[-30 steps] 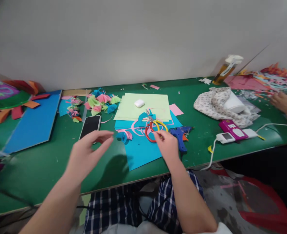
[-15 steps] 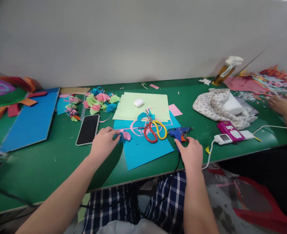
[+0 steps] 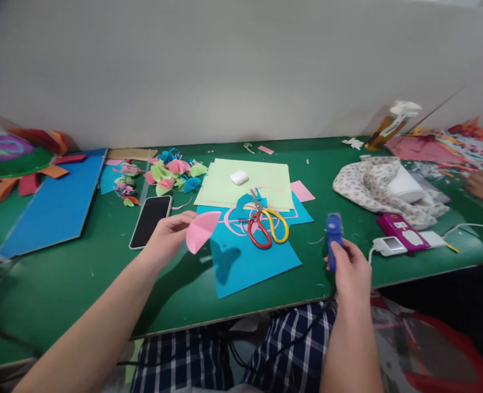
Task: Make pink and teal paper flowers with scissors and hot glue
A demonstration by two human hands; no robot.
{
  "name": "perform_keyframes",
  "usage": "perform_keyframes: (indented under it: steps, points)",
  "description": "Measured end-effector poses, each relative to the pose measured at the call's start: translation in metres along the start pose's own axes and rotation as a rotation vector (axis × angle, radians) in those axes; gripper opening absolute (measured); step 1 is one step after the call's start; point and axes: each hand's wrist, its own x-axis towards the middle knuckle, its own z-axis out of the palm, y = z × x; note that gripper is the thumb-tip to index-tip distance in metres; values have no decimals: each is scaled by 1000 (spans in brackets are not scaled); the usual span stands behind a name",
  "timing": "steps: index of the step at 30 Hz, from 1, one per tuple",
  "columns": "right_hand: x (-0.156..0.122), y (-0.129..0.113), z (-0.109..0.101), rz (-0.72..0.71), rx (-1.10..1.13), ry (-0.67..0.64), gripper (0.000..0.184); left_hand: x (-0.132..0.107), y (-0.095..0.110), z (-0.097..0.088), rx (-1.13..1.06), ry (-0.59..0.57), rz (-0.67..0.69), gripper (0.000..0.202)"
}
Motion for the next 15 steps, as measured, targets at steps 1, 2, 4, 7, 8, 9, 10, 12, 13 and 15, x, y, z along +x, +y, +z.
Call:
perform_keyframes:
  steps: [1, 2, 4, 7, 8, 9, 10, 12, 13, 15]
  points:
    - [-3, -7, -3, 26, 75, -30, 44, 0, -1, 1, -40, -14, 5, 24]
    - [-7, -15, -5, 57, 173, -76, 44, 0, -2, 2, -73, -25, 8, 23]
    - [-19, -33, -7, 216, 609, -233, 42, -1, -5, 4, -120, -38, 7, 20]
    - [-41, -56, -4, 270, 843, -480, 41, -6, -9, 6, -149, -73, 23, 16]
    - [-48, -60, -1, 245, 876, -598, 42, -8, -10, 6, -147, -90, 40, 14]
    - [-54, -62, 2, 225, 899, -683, 43, -10, -10, 6, -140, -107, 57, 13]
    - [-60, -63, 6, 212, 921, -767, 42, -12, -9, 7, -128, -123, 71, 13]
    - [-68, -58, 14, 208, 947, -926, 43, -14, -7, 7, -83, -147, 76, 14]
    - [-71, -54, 18, 214, 949, -979, 43, -15, -6, 8, -55, -164, 75, 15]
    - [-75, -46, 24, 218, 924, -1024, 42, -16, -3, 9, -1, -196, 63, 17]
